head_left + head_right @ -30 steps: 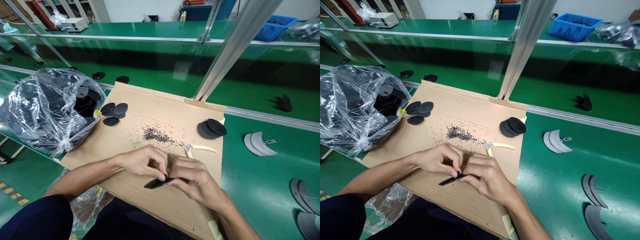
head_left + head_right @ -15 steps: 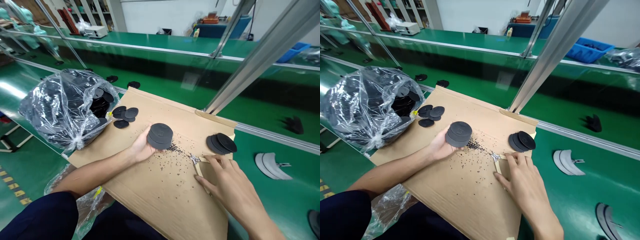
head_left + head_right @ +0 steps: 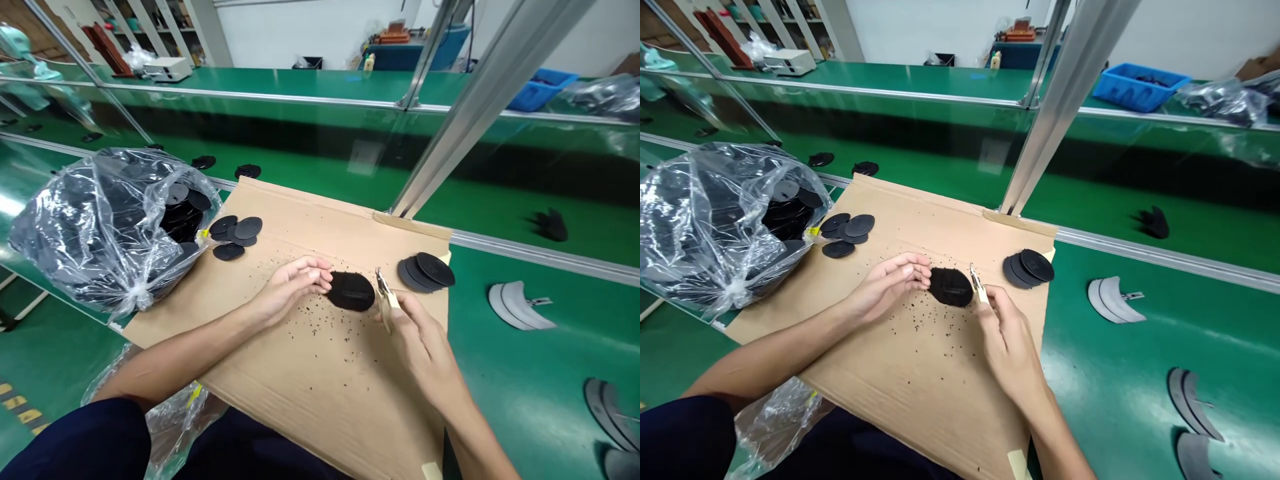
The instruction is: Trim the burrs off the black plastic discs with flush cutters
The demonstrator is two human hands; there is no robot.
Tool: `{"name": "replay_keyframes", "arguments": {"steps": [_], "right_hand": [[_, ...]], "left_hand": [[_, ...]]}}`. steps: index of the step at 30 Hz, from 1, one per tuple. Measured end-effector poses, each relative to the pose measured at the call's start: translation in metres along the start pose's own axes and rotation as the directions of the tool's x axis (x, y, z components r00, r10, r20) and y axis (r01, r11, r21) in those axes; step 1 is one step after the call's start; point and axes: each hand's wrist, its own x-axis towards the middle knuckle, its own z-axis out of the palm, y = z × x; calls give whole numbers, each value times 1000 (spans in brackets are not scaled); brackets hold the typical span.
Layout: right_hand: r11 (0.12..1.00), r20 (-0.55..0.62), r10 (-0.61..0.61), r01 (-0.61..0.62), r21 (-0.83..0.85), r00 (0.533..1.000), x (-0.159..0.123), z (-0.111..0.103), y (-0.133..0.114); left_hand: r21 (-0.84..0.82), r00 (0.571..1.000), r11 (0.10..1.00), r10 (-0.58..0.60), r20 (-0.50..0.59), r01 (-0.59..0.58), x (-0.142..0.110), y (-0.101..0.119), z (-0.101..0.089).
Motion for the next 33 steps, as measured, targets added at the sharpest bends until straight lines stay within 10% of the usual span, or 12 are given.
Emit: {"name": "replay_keyframes", "arguments": {"steps": [6, 10, 14, 18, 23, 27, 33], "right_hand": [[990, -8, 99, -98, 105, 995, 1, 16, 5], [993, -8, 91, -91, 73, 996, 0, 23, 11], [993, -90, 57, -47, 105, 994, -1, 24, 12], [987, -191, 66, -36, 156, 979, -2, 21, 11], [991, -228, -25, 54, 124, 973, -3, 19, 11], [995, -224, -47, 66, 79, 974, -4, 24, 14], [989, -190, -140, 145, 13, 972, -5, 25, 13]], "left_hand": [[739, 910, 538, 316, 267, -404, -8, -4, 0], [834, 863, 260, 293, 412, -486, -2, -12, 5], [814, 821, 164, 259, 510, -557, 15, -12, 14], [768, 845, 359, 299, 444, -531, 24, 1, 18], [192, 997, 981, 14, 81, -29, 15, 10, 12], [-251, 961, 930, -245, 126, 270, 7, 12, 4], [-61, 979, 984, -157, 132, 167, -1, 14, 1]]}}
